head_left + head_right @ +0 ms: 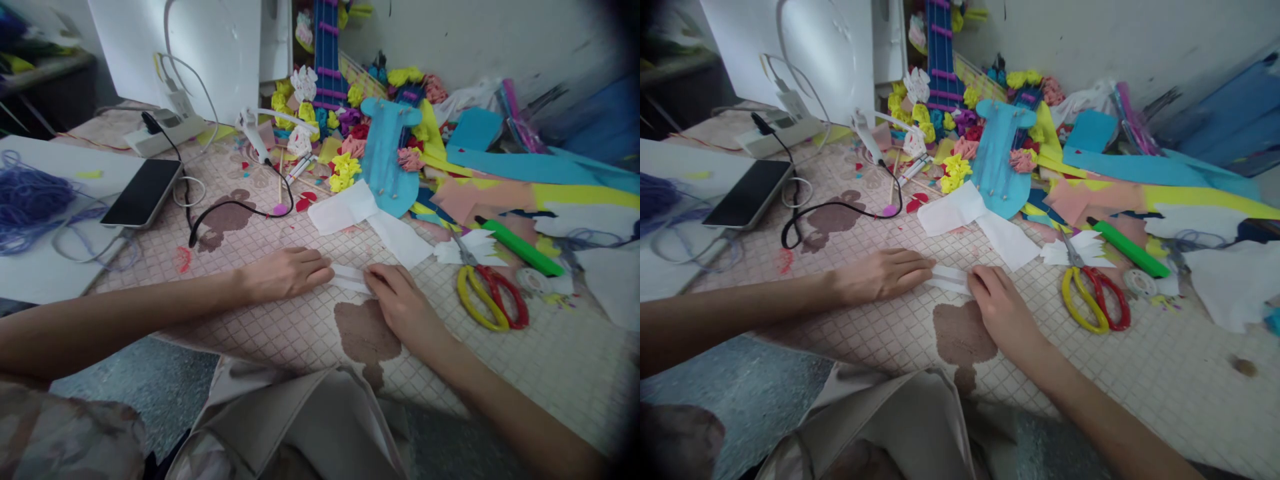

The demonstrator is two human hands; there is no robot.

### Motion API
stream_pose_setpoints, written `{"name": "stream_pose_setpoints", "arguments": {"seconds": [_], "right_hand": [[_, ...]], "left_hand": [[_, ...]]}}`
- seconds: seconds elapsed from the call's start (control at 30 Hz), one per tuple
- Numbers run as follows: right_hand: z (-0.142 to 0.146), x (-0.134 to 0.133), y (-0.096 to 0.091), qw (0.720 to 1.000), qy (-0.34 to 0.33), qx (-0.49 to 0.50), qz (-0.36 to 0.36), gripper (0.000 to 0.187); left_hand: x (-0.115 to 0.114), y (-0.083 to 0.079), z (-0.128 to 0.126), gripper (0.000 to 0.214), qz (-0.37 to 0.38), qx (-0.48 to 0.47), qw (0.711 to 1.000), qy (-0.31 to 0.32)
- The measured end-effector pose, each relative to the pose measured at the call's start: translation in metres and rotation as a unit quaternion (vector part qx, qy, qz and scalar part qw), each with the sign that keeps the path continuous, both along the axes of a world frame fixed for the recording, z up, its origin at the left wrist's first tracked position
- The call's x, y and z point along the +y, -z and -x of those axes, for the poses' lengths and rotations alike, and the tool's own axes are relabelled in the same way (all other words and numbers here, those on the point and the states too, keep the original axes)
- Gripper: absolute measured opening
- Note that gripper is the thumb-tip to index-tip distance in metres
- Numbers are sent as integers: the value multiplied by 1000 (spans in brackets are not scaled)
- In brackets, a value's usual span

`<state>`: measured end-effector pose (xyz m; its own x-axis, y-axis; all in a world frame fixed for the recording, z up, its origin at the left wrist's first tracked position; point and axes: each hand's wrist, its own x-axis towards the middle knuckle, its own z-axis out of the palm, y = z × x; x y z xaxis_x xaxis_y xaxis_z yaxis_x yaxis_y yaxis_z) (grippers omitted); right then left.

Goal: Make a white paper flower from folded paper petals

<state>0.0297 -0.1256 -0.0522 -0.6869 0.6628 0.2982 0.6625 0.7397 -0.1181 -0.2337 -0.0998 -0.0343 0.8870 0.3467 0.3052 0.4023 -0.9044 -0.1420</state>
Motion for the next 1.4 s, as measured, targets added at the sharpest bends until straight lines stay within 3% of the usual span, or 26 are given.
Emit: {"name": "stream_pose_setpoints", "arguments": {"seconds": [0.23, 0.53, 0.67, 0.8, 1.0, 1.13, 1.4], "right_hand": [[-1, 1, 2, 1000, -3, 1, -10, 34], [1, 2, -3, 1000, -6, 17, 10, 37], [0, 2, -6, 998, -5, 41, 41, 42], [0, 1, -8, 995, 5, 81, 65, 39], [7, 3, -6, 989, 39, 135, 46, 22], [8, 6, -2, 988, 52, 140, 30, 26], [6, 4, -7, 996, -69, 53, -21, 22]], "left_hand": [[3, -5, -1, 23, 62, 38, 997, 5], [-5, 1, 7, 25, 251, -148, 952, -93], [-8, -1, -5, 30, 228, -153, 957, -93], [-8, 6, -11, 18, 187, -172, 962, -96], [-9, 11, -12, 14, 196, -188, 956, -113], [-8, 10, -13, 16, 204, -196, 950, -134], [-9, 11, -9, 17, 147, -160, 971, -95]]}}
